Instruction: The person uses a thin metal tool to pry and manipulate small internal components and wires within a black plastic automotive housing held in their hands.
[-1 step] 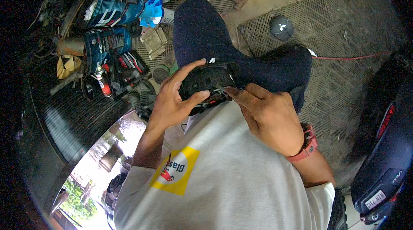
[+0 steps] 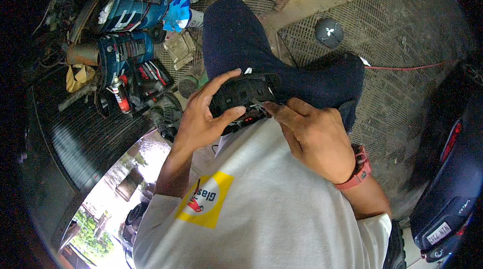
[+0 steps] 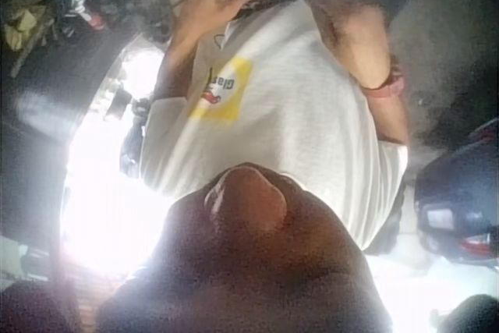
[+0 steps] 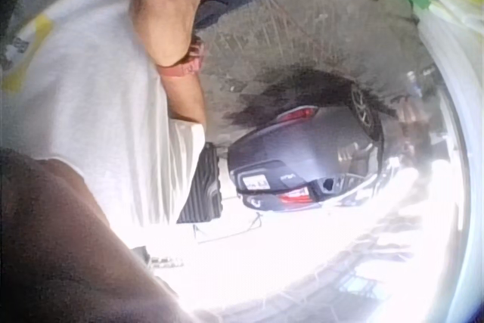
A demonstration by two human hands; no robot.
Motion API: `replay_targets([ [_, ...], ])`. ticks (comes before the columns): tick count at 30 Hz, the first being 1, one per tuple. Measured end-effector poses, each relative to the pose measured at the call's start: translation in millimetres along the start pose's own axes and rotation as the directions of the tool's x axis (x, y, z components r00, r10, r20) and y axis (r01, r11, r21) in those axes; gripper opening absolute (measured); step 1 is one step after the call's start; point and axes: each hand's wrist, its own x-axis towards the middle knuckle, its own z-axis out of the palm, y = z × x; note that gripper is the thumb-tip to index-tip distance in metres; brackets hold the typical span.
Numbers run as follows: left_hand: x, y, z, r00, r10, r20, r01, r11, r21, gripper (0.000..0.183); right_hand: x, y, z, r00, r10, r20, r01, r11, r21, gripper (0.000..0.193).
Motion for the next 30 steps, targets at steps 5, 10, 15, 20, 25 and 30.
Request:
replay_targets([
  [5, -3, -4, 6, 0.998, 0.056, -0.034, -0.056, 0.998, -0.014, 0.071, -1, -6, -1, 0.999, 0.007, 0.051, -0.007, 1.000, -0.017, 0.045],
  [10, -5, -7, 9, 0.996, 0.078, -0.046, -0.080, 0.996, -0.042, 0.069, -8, -10, 14, 1.000, 0.021, 0.007, -0.021, 1.000, -0.006, 0.048],
  [15, -6, -7, 10, 0.992, 0.104, -0.065, -0.102, 0.994, 0.032, 0.067, -14, -13, 29, 0.999, 0.038, -0.008, -0.038, 0.999, -0.039, 0.054],
  [20, -6, -10, 11, 0.988, 0.132, -0.079, -0.130, 0.991, 0.030, 0.067, -14, -16, 36, 0.998, 0.038, -0.049, -0.040, 0.997, -0.060, 0.054],
  [25, -5, -11, 12, 0.980, 0.181, -0.087, -0.173, 0.980, 0.094, 0.067, -11, -17, 31, 1.000, 0.022, -0.017, -0.024, 0.992, -0.120, 0.052],
  [30, -4, -13, 12, 0.982, 0.168, -0.082, -0.161, 0.983, 0.087, 0.066, -8, -18, 32, 1.000, 0.013, -0.020, -0.016, 0.988, -0.154, 0.049],
])
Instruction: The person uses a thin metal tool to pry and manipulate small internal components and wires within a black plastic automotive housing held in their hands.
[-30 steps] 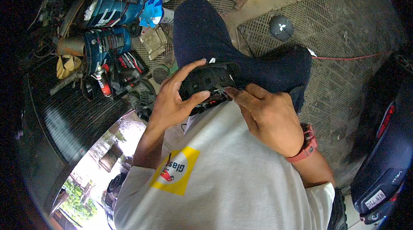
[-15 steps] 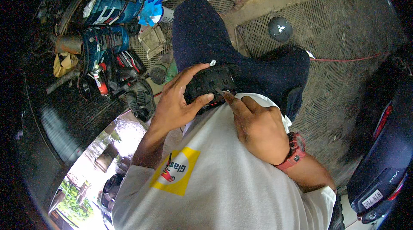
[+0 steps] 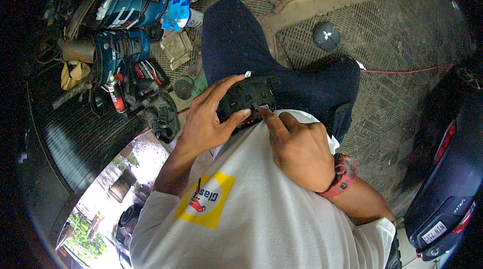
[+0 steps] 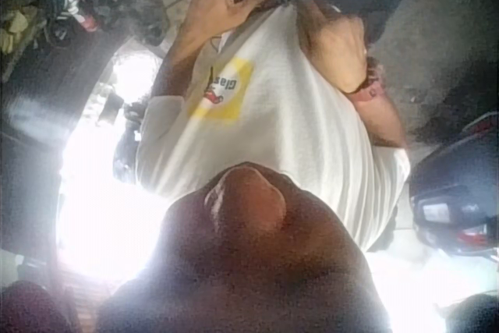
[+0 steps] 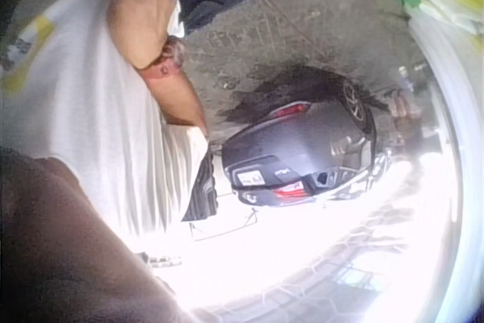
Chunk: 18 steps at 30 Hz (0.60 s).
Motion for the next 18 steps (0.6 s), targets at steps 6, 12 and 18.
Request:
replay_targets([
  [6, 2, -2, 1, 1.000, 0.019, -0.009, -0.019, 1.000, 0.007, 0.066, 10, 0, -10, 0.999, 0.039, 0.026, -0.041, 0.998, 0.058, 0.040],
  [12, 2, 1, 2, 1.000, 0.019, 0.015, -0.020, 0.998, 0.060, 0.066, 30, -2, -29, 0.992, 0.058, 0.109, -0.064, 0.996, 0.054, 0.027],
  [18, 3, 0, -2, 0.998, 0.029, 0.050, -0.034, 0.994, 0.107, 0.068, 42, 8, -36, 0.984, -0.040, 0.175, 0.048, 0.998, -0.044, 0.022],
])
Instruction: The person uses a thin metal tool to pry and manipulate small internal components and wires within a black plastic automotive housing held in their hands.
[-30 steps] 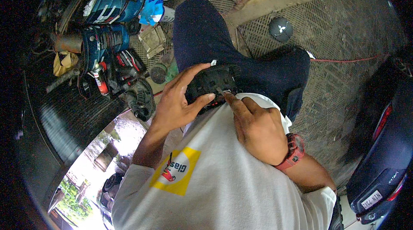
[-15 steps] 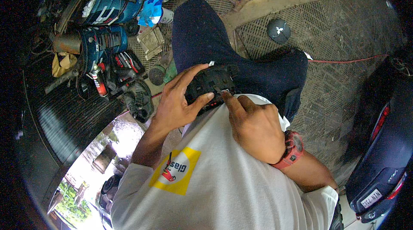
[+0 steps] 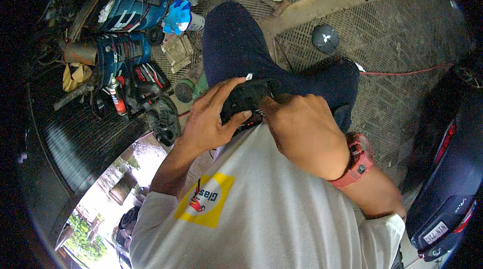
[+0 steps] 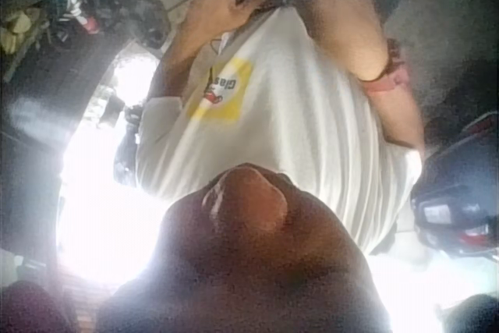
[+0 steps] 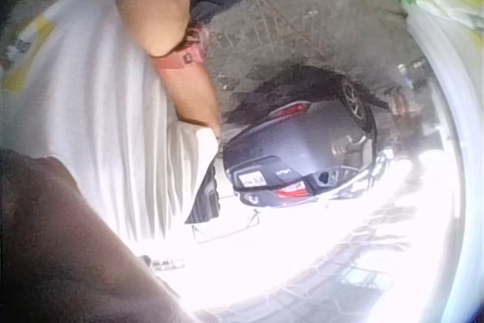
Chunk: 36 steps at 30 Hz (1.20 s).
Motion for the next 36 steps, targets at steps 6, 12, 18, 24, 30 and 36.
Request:
replay_targets([
  [6, 2, 1, -2, 0.999, 0.023, 0.035, -0.025, 0.998, 0.049, 0.067, 23, -1, -27, 0.977, -0.129, 0.168, 0.173, 0.944, -0.280, 0.011],
  [12, 7, 2, -5, 0.997, 0.033, 0.073, -0.037, 0.998, 0.054, 0.067, 55, 20, -33, 0.948, -0.286, 0.137, 0.313, 0.914, -0.258, 0.006],
  [18, 8, -4, -7, 0.995, 0.059, 0.086, -0.068, 0.992, 0.108, 0.067, 86, 33, -40, 0.911, -0.315, 0.267, 0.359, 0.924, -0.131, 0.008],
  [24, 15, -2, -14, 0.990, 0.087, 0.112, -0.104, 0.982, 0.156, 0.066, 102, 33, -36, 0.892, -0.364, 0.268, 0.427, 0.873, -0.236, 0.007],
  [30, 14, -10, -17, 0.992, 0.081, 0.096, -0.098, 0.978, 0.185, 0.064, 110, 25, -22, 0.851, -0.505, 0.141, 0.519, 0.775, -0.361, 0.008],
  [36, 15, -11, -18, 0.988, 0.105, 0.112, -0.126, 0.973, 0.195, 0.064, 125, 44, -21, 0.824, -0.516, 0.233, 0.555, 0.818, -0.153, 0.017],
])
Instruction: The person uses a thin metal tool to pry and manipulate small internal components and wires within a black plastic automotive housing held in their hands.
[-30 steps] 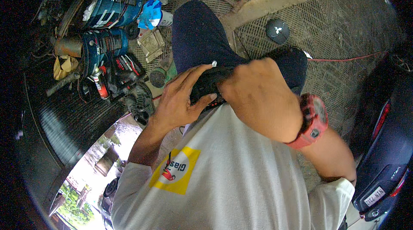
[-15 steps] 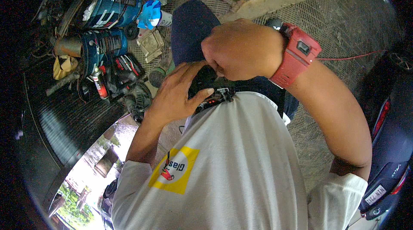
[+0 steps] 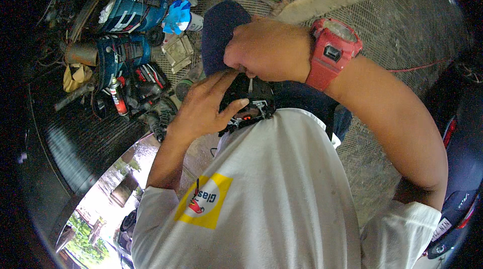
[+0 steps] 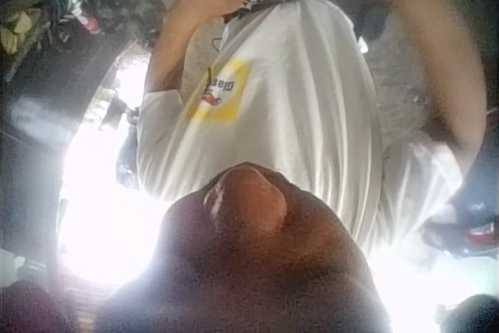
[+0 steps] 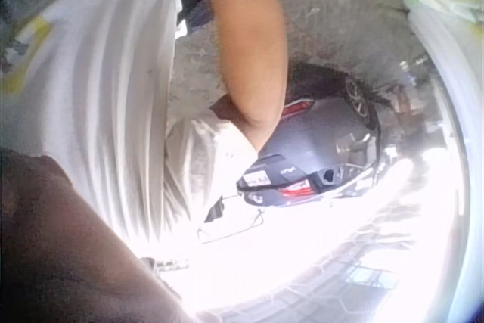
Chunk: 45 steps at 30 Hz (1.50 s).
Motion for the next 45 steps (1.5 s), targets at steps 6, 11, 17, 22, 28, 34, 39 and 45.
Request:
replay_targets([
  [6, -1, 0, 1, 1.000, 0.004, -0.008, -0.004, 0.999, 0.049, 0.064, 9, 17, -2, 0.995, -0.008, 0.104, -0.011, 0.982, 0.188, 0.016],
  [11, 2, 4, -1, 1.000, -0.019, -0.002, 0.019, 1.000, 0.024, 0.062, 20, 31, -4, 0.968, 0.002, 0.249, -0.074, 0.957, 0.279, 0.013],
  [17, 2, -5, 4, 0.996, -0.040, -0.080, 0.036, 0.998, -0.055, 0.059, 14, 34, -1, 0.978, 0.031, 0.208, -0.091, 0.955, 0.283, 0.016],
  [22, -9, -18, 1, 0.987, -0.085, -0.136, 0.067, 0.989, -0.133, 0.058, -18, 18, -18, 0.963, 0.112, -0.244, -0.124, 0.992, -0.033, 0.010],
  [28, -15, -16, 1, 0.984, -0.084, -0.156, 0.064, 0.990, -0.126, 0.061, -66, -77, 19, 0.827, 0.483, -0.287, -0.442, 0.875, 0.197, 0.017],
  [34, -15, -12, 1, 0.982, -0.019, -0.189, 0.008, 0.998, -0.059, 0.060, -74, -96, 47, 0.656, 0.617, -0.435, -0.525, 0.787, 0.323, 0.020],
  [39, -23, -11, 4, 0.972, -0.138, -0.190, 0.112, 0.984, -0.141, 0.057, -94, -102, 63, 0.594, 0.749, -0.294, -0.462, 0.616, 0.638, 0.021],
  [45, -30, -5, 3, 0.970, -0.151, -0.192, 0.132, 0.985, -0.110, 0.054, -90, -111, 82, 0.595, 0.731, -0.335, -0.379, 0.623, 0.685, 0.025],
])
